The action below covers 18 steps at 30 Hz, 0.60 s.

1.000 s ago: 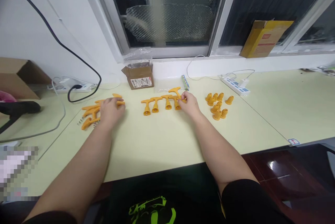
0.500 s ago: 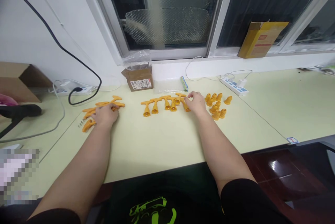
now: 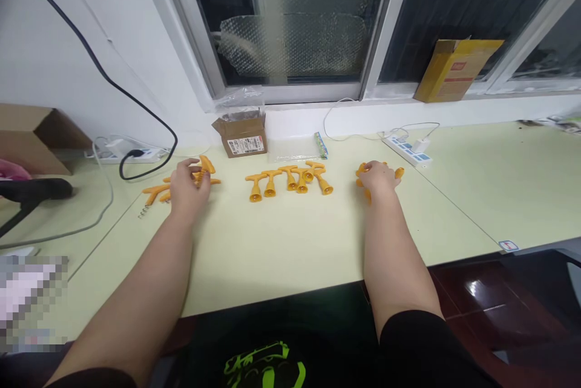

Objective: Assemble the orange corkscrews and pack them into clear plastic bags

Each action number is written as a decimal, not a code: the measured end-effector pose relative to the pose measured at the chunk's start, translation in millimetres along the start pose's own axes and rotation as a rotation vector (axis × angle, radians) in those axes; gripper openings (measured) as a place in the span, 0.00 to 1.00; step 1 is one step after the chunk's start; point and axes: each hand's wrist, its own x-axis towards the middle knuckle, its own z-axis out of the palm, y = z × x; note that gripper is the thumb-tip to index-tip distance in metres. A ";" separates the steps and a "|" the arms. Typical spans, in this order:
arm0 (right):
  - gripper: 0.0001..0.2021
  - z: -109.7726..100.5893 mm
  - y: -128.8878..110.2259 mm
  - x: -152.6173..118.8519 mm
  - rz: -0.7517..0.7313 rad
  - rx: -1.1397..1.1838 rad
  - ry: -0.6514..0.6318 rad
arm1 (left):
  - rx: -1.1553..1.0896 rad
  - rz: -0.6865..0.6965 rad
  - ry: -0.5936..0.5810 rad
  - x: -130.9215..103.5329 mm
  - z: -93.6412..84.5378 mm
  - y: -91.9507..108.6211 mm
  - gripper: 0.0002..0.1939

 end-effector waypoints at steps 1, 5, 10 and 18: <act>0.18 -0.7 -0.6 -1.1 0.009 -0.003 -0.004 | -0.002 0.047 -0.018 -0.4 -0.4 3.1 0.24; 0.13 -3.7 -0.1 -2.8 0.029 0.032 -0.032 | 0.088 0.152 -0.089 -0.8 0.1 4.1 0.25; 0.09 -2.7 0.6 -4.8 -0.045 0.130 0.081 | 0.160 0.046 0.040 1.4 -3.3 -11.2 0.24; 0.11 5.3 -13.3 -25.3 -0.438 0.397 0.408 | 0.027 -0.063 0.339 -0.7 -14.6 -5.1 0.22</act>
